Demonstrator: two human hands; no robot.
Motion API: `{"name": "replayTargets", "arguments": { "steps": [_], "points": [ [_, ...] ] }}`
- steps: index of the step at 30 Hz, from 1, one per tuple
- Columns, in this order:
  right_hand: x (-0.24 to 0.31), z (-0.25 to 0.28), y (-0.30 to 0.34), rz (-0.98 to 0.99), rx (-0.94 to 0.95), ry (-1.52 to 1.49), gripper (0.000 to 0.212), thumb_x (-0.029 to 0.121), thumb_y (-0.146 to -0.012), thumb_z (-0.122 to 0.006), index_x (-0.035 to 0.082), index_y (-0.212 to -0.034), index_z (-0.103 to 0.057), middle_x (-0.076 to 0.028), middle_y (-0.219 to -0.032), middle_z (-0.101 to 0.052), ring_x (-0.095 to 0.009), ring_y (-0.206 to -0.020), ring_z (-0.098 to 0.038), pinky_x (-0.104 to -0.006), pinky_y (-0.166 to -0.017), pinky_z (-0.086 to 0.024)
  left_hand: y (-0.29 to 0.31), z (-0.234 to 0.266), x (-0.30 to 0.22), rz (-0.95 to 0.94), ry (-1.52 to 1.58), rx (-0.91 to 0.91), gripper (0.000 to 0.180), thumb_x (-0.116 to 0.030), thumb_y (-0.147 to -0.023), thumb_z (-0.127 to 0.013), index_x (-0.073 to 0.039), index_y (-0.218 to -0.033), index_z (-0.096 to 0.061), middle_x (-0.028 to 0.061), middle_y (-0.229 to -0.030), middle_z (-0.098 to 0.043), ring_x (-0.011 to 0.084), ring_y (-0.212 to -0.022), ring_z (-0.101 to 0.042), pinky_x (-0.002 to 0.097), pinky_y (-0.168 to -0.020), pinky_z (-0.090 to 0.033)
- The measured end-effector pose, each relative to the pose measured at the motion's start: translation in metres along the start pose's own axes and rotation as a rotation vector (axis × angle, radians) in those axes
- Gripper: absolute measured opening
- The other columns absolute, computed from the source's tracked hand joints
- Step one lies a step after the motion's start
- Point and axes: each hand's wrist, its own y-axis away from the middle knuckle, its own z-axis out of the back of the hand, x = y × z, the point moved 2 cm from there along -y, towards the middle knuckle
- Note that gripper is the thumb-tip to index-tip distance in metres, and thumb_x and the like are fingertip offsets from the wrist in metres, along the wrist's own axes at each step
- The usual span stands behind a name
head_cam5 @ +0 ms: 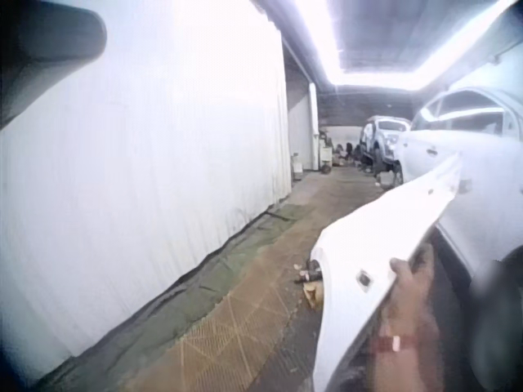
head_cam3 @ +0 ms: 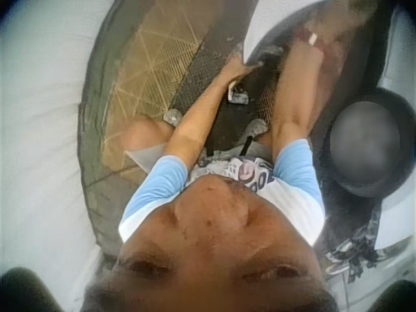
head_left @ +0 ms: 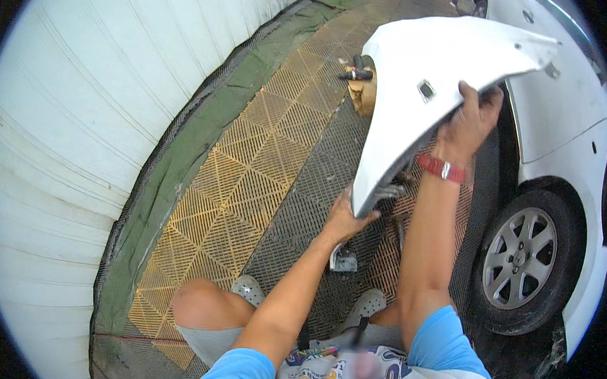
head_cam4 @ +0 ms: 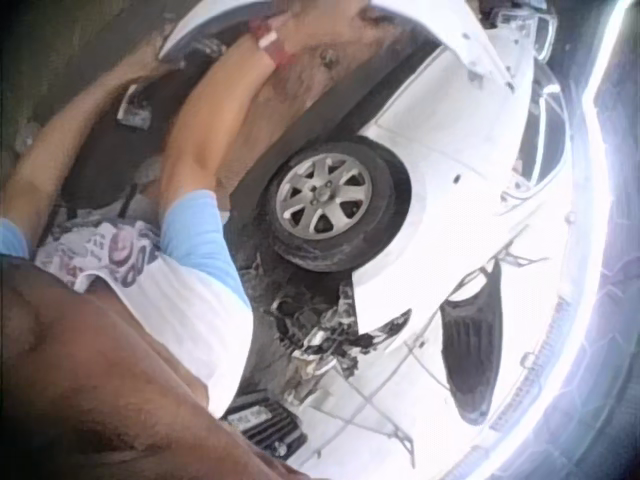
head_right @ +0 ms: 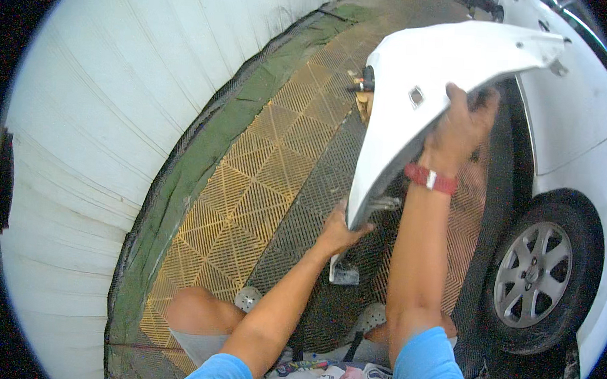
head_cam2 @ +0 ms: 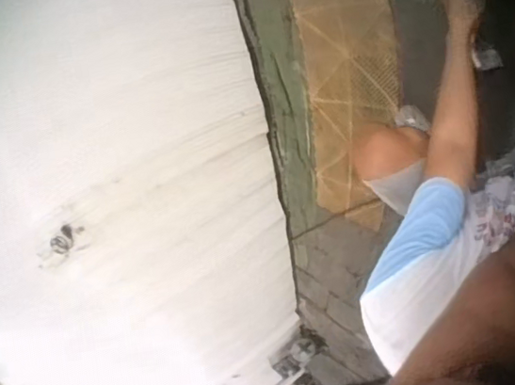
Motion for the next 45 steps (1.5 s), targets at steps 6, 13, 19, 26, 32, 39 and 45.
{"name": "replayTargets", "arguments": {
  "steps": [6, 13, 19, 26, 32, 39, 45],
  "points": [
    [0.014, 0.006, 0.005, 0.064, 0.054, -0.06, 0.044, -0.01, -0.081, -0.066, -0.001, -0.122, -0.055, -0.011, -0.111, -0.061, -0.022, -0.102, -0.06, -0.0354, -0.096, -0.048, -0.004, -0.008, -0.004, -0.06, 0.098, -0.002, 0.096, -0.032, -0.073, -0.092, -0.001, -0.148, -0.041, 0.0261, -0.141, -0.054, 0.0419, -0.132, -0.053, 0.0458, -0.113, -0.042],
    [0.032, -0.018, 0.024, 0.057, 0.11, -0.086, 0.04, -0.011, -0.082, -0.064, 0.001, -0.119, -0.059, -0.011, -0.115, -0.062, -0.023, -0.106, -0.061, -0.0371, -0.099, -0.048, -0.005, -0.021, -0.004, -0.028, 0.111, 0.036, 0.106, -0.038, -0.079, -0.087, 0.007, -0.153, -0.027, 0.0307, -0.146, -0.045, 0.046, -0.136, -0.047, 0.0464, -0.116, -0.04],
    [0.039, -0.069, 0.047, 0.197, 0.24, 0.11, 0.041, -0.009, -0.088, -0.066, -0.003, -0.127, -0.054, -0.015, -0.12, -0.064, -0.025, -0.11, -0.063, -0.036, -0.099, -0.05, -0.002, -0.016, -0.019, -0.038, 0.056, -0.215, 0.111, -0.032, -0.076, -0.089, 0.003, -0.156, -0.021, 0.0288, -0.153, -0.039, 0.0451, -0.142, -0.041, 0.0462, -0.119, -0.036],
    [-0.02, -0.142, 0.101, 0.474, 0.428, 0.428, 0.04, 0.002, -0.08, -0.068, -0.002, -0.118, -0.058, -0.021, -0.116, -0.062, -0.039, -0.106, -0.062, -0.0463, -0.097, -0.049, -0.01, 0.035, -0.054, 0.064, 0.398, -0.591, 0.071, -0.02, -0.08, -0.084, 0.005, -0.138, -0.052, 0.0251, -0.112, -0.069, 0.0288, -0.095, -0.069, 0.0414, -0.084, -0.054],
    [-0.048, -0.176, 0.142, 0.265, 0.498, 0.424, 0.046, 0.004, -0.075, -0.071, 0.004, -0.119, -0.055, -0.018, -0.134, -0.052, -0.042, -0.117, -0.058, -0.0541, -0.094, -0.051, -0.003, 0.055, -0.008, 0.135, 0.441, -0.662, 0.031, -0.016, -0.083, -0.08, 0.005, -0.102, -0.068, 0.0142, -0.094, -0.074, 0.0224, -0.084, -0.068, 0.0402, -0.077, -0.054],
    [-0.041, -0.204, 0.161, 0.066, 0.45, 0.321, 0.046, 0.001, -0.075, -0.074, 0.004, -0.117, -0.055, -0.018, -0.132, -0.051, -0.043, -0.102, -0.064, -0.0532, -0.083, -0.054, -0.012, 0.087, 0.038, 0.217, 0.503, -0.609, 0.032, -0.018, -0.084, -0.08, 0.006, -0.101, -0.068, 0.0151, -0.096, -0.074, 0.0249, -0.086, -0.068, 0.0401, -0.079, -0.054],
    [-0.034, -0.235, 0.153, 0.079, 0.473, 0.197, 0.047, 0.004, -0.076, -0.075, 0.001, -0.117, -0.052, -0.026, -0.129, -0.049, -0.05, -0.1, -0.063, -0.0571, -0.083, -0.053, -0.056, 0.189, 0.047, -0.012, -0.227, -0.959, 0.034, -0.02, -0.083, -0.081, 0.006, -0.103, -0.069, 0.0164, -0.099, -0.074, 0.0265, -0.087, -0.069, 0.0398, -0.081, -0.054]
  ]
}}
